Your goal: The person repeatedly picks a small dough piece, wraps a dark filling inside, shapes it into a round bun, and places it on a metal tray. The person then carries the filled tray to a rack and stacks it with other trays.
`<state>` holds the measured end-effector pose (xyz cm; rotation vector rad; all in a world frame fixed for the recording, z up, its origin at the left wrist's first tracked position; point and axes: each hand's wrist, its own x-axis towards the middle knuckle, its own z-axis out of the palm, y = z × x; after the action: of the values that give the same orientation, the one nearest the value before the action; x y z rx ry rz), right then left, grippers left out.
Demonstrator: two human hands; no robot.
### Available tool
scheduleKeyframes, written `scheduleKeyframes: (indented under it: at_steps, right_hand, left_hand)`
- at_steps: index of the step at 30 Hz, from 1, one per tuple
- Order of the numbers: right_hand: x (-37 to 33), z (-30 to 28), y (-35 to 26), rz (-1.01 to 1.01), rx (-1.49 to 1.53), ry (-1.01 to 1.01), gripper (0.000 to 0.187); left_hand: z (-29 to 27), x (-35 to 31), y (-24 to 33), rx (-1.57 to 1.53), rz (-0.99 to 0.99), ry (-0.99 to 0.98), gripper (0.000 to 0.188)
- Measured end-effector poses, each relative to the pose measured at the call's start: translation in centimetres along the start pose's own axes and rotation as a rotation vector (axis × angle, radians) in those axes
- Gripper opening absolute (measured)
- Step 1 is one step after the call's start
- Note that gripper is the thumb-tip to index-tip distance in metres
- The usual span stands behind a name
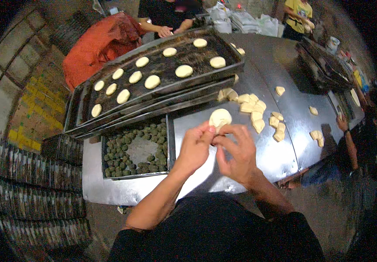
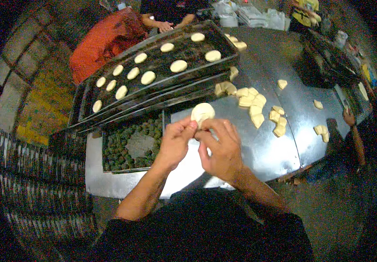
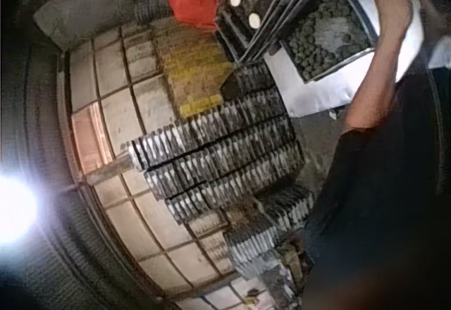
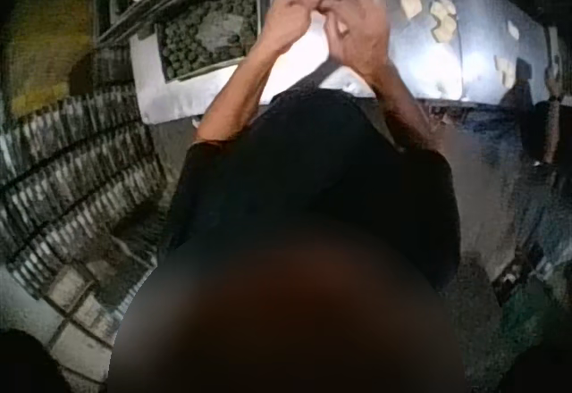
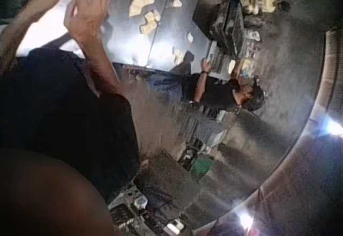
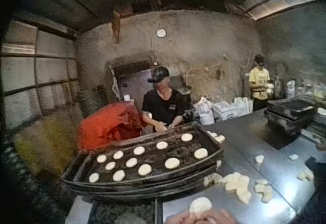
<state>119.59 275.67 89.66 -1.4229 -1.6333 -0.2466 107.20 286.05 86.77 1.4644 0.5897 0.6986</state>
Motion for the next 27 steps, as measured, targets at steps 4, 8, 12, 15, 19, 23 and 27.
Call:
scheduleKeyframes:
  at_steps: [4, 8, 12, 15, 19, 23, 27]
  right_hand:
    - [-4.4, -1.2, 1.3, 0.331, 0.187, 0.017, 0.023]
    - [-7.6, -1.4, 3.8, 0.585, 0.172, -0.010, 0.018]
    - [-5.9, -1.4, 5.6, 0.543, 0.156, -0.026, 0.028]
    - [-2.7, -1.5, 6.4, 0.375, 0.172, 0.144, 0.046]
    - [-1.7, 2.4, 7.9, 0.294, -0.208, 0.064, 0.060]
    - [-8.1, 12.7, 9.2, 0.461, -0.326, -0.813, 0.066]
    - [-13.6, 15.8, 11.6, 0.424, -0.270, -0.602, 0.065]
  left_hand:
    - [0.0, 0.1, -4.4, 0.169, -0.030, 0.046, 0.025]
    - [1.1, 0.2, -13.4, 0.165, -0.225, -0.105, 0.012]
    - [2.9, 0.2, -21.0, -0.118, -0.555, -0.112, 0.018]
    - [3.3, 0.0, -22.2, 0.017, -0.554, -0.134, 0.016]
    - [2.0, -2.1, -18.7, -0.396, -0.355, 0.140, 0.032]
    - [0.5, -2.6, -14.0, -0.181, -0.428, 0.733, 0.048]
    - [2.6, 2.8, -12.0, 0.159, -0.200, 0.308, 0.029]
